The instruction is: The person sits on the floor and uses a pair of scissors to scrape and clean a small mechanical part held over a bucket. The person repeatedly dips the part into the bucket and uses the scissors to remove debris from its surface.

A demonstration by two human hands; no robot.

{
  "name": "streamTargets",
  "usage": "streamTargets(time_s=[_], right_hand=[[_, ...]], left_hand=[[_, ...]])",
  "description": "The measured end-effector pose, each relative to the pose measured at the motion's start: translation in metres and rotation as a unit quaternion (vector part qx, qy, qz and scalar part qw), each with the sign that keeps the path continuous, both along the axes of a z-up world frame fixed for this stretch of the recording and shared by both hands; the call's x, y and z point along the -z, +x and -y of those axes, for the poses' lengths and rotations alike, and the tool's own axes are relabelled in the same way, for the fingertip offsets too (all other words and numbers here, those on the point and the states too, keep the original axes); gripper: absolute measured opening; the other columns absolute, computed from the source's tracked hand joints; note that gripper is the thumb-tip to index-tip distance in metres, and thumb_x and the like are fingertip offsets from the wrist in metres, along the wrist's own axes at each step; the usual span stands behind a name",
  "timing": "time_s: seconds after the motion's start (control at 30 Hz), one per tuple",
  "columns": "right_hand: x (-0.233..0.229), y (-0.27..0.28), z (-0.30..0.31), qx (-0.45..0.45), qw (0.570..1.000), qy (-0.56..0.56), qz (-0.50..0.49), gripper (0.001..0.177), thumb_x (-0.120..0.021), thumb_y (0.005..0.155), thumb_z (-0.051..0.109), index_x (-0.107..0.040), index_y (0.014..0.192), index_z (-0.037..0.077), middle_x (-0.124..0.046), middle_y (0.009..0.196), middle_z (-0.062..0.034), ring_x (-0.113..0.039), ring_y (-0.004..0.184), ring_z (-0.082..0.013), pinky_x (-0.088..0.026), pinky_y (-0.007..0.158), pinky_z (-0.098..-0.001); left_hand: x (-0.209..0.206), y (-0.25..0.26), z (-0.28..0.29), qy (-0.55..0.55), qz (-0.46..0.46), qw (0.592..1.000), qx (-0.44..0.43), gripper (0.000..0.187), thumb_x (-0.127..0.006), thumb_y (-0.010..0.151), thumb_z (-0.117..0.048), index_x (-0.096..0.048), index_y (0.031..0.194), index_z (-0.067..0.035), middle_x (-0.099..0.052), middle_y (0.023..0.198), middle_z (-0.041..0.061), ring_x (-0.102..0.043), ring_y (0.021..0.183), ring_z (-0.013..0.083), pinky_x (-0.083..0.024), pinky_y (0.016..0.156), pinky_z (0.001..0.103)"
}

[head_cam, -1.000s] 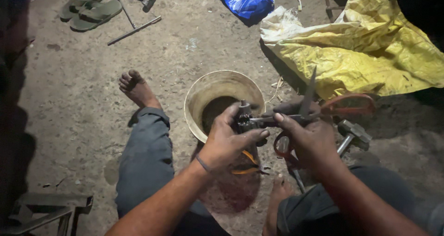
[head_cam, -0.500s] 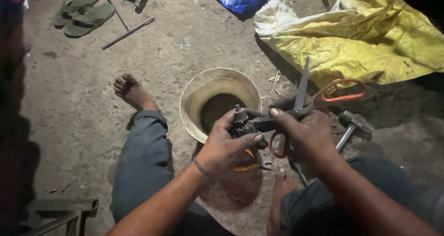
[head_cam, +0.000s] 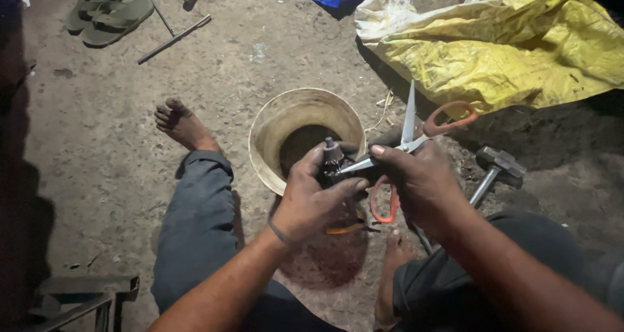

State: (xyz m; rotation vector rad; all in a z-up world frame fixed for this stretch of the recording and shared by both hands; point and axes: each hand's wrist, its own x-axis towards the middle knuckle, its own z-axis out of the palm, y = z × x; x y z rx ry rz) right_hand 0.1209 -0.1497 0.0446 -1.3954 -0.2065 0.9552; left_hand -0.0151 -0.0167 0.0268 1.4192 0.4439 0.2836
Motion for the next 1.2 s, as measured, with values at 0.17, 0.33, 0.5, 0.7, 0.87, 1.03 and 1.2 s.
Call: streamTargets(time_s=[0.17, 0.33, 0.5, 0.7, 0.87, 1.03, 1.2], right_hand=[[0.0, 0.001, -0.004, 0.036, 0.995, -0.001, -0.092, 0.019, -0.065, 0.088, 0.011, -0.059, 0.103, 0.003, -0.067, 0.083, -0.0088, -0.069, 0.075, -0.021, -0.058, 0.07, -0.0364], [-0.003, 0.001, -0.002, 0.012, 0.995, 0.003, -0.099, 0.017, -0.059, 0.093, 0.012, -0.059, 0.106, 0.001, -0.065, 0.082, -0.0096, -0.066, 0.074, -0.0212, -0.055, 0.068, -0.0354], [-0.007, 0.015, -0.009, 0.086, 0.995, 0.022, -0.043, 0.02, -0.053, 0.09, 0.011, -0.062, 0.107, 0.004, -0.068, 0.084, -0.0124, -0.069, 0.074, -0.0234, -0.058, 0.067, -0.0347], [-0.009, 0.009, 0.001, -0.069, 0.924, -0.019, 0.376, 0.023, -0.063, 0.094, 0.012, -0.067, 0.112, -0.001, -0.067, 0.091, -0.0136, -0.066, 0.075, -0.0219, -0.055, 0.065, -0.0361], [0.008, -0.014, -0.003, -0.097, 0.953, -0.043, 0.283, 0.014, -0.07, 0.093, 0.006, -0.072, 0.106, 0.004, -0.075, 0.093, -0.0104, -0.074, 0.085, -0.0182, -0.061, 0.076, -0.0321], [0.006, -0.013, 0.001, -0.112, 0.943, 0.127, 0.286, 0.012, -0.068, 0.094, 0.005, -0.063, 0.105, 0.002, -0.07, 0.11, -0.0091, -0.069, 0.102, -0.0168, -0.06, 0.087, -0.0313], [0.012, -0.008, 0.007, -0.053, 0.991, 0.021, 0.122, 0.013, -0.067, 0.096, 0.013, -0.066, 0.103, 0.002, -0.066, 0.082, -0.0072, -0.062, 0.073, -0.0167, -0.05, 0.062, -0.032]], left_hand=[[-0.005, -0.006, -0.005, -0.035, 0.018, 0.998, 0.042, 0.044, -0.078, 0.085, -0.003, -0.064, 0.126, 0.001, -0.067, 0.109, 0.003, -0.065, 0.099, 0.0088, -0.057, 0.083, 0.025], [-0.007, -0.003, -0.008, 0.046, 0.018, 0.998, 0.05, 0.057, -0.088, 0.076, -0.004, -0.062, 0.126, 0.001, -0.064, 0.107, 0.004, -0.062, 0.098, 0.0105, -0.056, 0.086, 0.026], [-0.005, -0.009, -0.017, -0.298, 0.069, 0.95, 0.068, 0.066, -0.077, 0.085, -0.007, -0.046, 0.143, 0.002, -0.068, 0.113, 0.012, -0.071, 0.102, 0.0249, -0.06, 0.092, 0.036], [0.01, -0.006, -0.02, -0.279, 0.086, 0.956, 0.011, 0.06, -0.069, 0.095, -0.012, -0.045, 0.149, 0.001, -0.066, 0.116, 0.011, -0.068, 0.102, 0.0211, -0.058, 0.088, 0.033], [0.031, -0.005, -0.014, -0.187, 0.079, 0.979, -0.017, 0.052, -0.067, 0.099, -0.011, -0.051, 0.147, 0.0, -0.065, 0.117, 0.006, -0.064, 0.103, 0.0126, -0.056, 0.087, 0.029], [0.028, 0.003, -0.017, -0.391, 0.156, 0.907, -0.035, 0.046, -0.056, 0.106, -0.019, -0.051, 0.146, 0.005, -0.066, 0.11, 0.011, -0.066, 0.095, 0.0198, -0.058, 0.086, 0.034], [0.014, -0.008, -0.018, -0.433, 0.165, 0.886, -0.031, 0.046, -0.047, 0.1, -0.027, -0.053, 0.137, 0.0, -0.068, 0.105, 0.015, -0.063, 0.076, 0.0192, -0.056, 0.068, 0.035]])
